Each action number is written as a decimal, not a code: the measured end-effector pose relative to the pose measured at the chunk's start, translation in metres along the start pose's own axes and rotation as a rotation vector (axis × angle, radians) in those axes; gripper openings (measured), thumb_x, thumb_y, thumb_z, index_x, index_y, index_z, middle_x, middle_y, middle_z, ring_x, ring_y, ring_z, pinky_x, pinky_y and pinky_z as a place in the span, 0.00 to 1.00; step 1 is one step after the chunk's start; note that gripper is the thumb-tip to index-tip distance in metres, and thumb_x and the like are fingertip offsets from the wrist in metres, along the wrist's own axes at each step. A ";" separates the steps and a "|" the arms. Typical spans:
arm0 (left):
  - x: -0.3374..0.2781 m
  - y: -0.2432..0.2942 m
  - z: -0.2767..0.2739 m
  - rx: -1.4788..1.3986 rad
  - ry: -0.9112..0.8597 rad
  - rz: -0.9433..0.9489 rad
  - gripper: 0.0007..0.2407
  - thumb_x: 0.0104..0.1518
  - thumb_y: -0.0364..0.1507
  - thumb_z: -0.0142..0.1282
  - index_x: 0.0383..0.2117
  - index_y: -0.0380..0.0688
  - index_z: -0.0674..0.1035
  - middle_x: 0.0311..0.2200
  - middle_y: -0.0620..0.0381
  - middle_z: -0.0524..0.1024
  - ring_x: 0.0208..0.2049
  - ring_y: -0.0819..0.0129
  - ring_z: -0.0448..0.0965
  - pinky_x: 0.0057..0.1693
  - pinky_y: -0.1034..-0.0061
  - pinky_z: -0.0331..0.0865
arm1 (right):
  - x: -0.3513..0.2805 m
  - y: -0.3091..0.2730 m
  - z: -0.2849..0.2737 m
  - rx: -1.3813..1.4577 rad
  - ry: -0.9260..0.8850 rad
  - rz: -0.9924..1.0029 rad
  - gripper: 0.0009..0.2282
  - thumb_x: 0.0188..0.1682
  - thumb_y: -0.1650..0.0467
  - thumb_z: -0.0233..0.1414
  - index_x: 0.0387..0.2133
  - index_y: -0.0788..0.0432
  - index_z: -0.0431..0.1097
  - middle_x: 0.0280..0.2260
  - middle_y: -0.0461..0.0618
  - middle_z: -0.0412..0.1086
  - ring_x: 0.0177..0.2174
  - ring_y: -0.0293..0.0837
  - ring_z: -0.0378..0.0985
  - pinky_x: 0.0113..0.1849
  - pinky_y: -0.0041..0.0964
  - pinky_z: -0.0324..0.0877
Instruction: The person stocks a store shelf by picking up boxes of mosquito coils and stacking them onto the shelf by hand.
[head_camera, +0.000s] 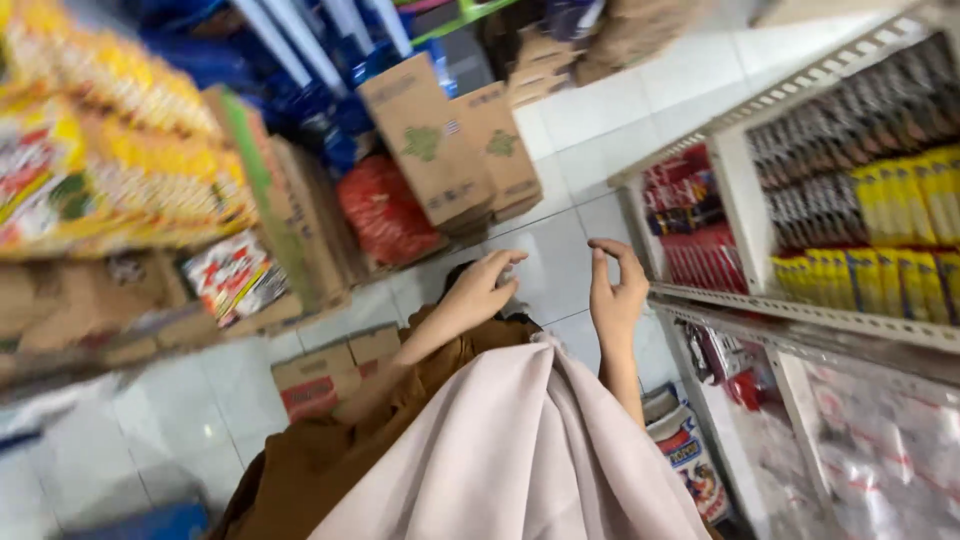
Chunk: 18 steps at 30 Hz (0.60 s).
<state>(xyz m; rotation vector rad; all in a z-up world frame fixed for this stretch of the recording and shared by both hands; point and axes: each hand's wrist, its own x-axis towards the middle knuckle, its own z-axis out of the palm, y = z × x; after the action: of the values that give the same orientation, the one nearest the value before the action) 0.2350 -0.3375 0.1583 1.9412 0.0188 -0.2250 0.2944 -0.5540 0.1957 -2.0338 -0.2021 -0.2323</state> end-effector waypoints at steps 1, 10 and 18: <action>-0.008 -0.010 -0.015 0.007 0.028 0.003 0.17 0.59 0.27 0.55 0.55 0.41 0.74 0.52 0.44 0.75 0.51 0.51 0.77 0.56 0.64 0.71 | 0.000 -0.008 0.018 0.016 -0.049 -0.010 0.05 0.56 0.76 0.52 0.41 0.64 0.74 0.41 0.55 0.77 0.44 0.46 0.79 0.48 0.37 0.70; -0.105 -0.137 -0.181 0.253 0.359 -0.271 0.20 0.60 0.34 0.57 0.57 0.41 0.72 0.51 0.40 0.74 0.54 0.44 0.73 0.58 0.58 0.67 | -0.011 -0.086 0.239 0.117 -0.652 -0.058 0.10 0.54 0.71 0.54 0.46 0.62 0.75 0.42 0.54 0.77 0.43 0.46 0.81 0.45 0.39 0.73; -0.215 -0.312 -0.246 0.557 0.923 -0.446 0.31 0.50 0.32 0.62 0.58 0.25 0.64 0.49 0.29 0.72 0.50 0.33 0.70 0.55 0.49 0.64 | -0.089 -0.084 0.431 -0.008 -1.220 -0.063 0.22 0.50 0.70 0.55 0.58 0.64 0.64 0.43 0.61 0.75 0.41 0.51 0.81 0.43 0.41 0.74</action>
<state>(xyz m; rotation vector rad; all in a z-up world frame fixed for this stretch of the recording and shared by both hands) 0.0233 0.0265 -0.0048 2.4088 1.0991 0.4382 0.2208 -0.1358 0.0516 -1.9222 -0.9989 1.0021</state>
